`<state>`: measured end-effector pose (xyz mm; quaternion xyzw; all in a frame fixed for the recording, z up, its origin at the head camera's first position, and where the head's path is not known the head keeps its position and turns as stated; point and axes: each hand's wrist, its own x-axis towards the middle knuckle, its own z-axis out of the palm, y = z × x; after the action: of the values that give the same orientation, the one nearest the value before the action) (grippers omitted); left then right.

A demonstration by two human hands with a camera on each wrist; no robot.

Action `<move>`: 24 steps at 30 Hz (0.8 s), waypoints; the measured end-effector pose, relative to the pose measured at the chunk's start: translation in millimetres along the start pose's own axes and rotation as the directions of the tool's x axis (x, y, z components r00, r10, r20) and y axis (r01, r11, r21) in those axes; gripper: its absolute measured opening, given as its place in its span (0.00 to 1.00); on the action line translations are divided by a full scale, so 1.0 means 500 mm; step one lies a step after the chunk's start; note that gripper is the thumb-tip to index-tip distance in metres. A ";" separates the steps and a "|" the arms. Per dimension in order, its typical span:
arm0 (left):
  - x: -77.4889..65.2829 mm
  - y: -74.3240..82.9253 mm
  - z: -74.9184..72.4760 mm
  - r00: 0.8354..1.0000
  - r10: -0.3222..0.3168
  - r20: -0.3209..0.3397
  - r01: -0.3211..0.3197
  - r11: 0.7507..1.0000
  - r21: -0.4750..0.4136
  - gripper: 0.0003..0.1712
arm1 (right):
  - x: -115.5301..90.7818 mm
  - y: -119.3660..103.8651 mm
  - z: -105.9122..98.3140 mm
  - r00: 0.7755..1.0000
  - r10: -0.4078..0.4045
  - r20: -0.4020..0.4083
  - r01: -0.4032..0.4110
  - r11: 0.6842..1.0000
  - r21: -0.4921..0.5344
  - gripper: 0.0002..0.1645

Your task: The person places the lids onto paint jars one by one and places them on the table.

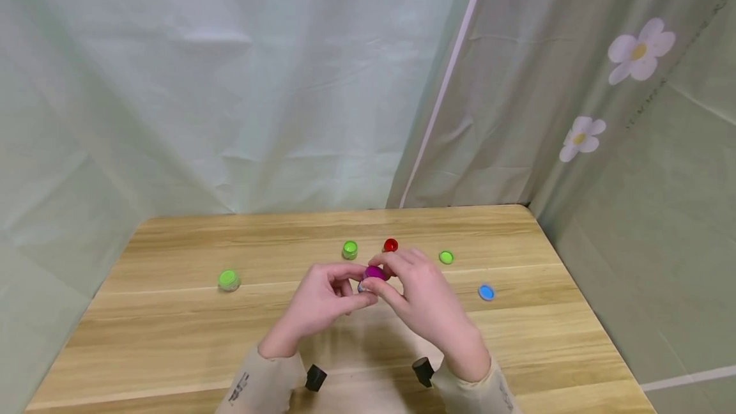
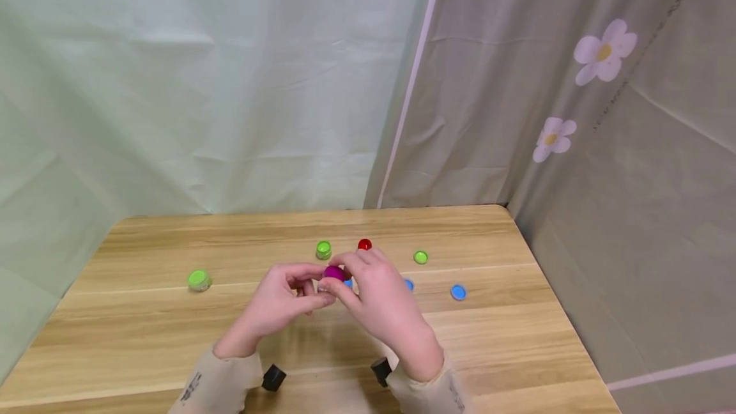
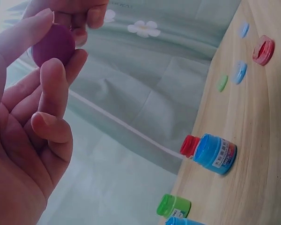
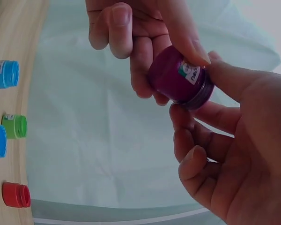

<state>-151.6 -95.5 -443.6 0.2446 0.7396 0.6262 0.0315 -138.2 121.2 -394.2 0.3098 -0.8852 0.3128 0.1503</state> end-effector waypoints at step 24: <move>0.000 -0.002 -0.007 0.999 0.001 0.035 -0.001 1.000 -0.002 0.15 | 0.001 0.005 -0.012 0.990 -0.128 0.059 0.131 0.991 -0.040 0.18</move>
<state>-153.2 -98.5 -443.8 0.2557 0.7384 0.6225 0.0443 -139.6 126.2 -390.7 0.3720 -0.8738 0.2738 0.1519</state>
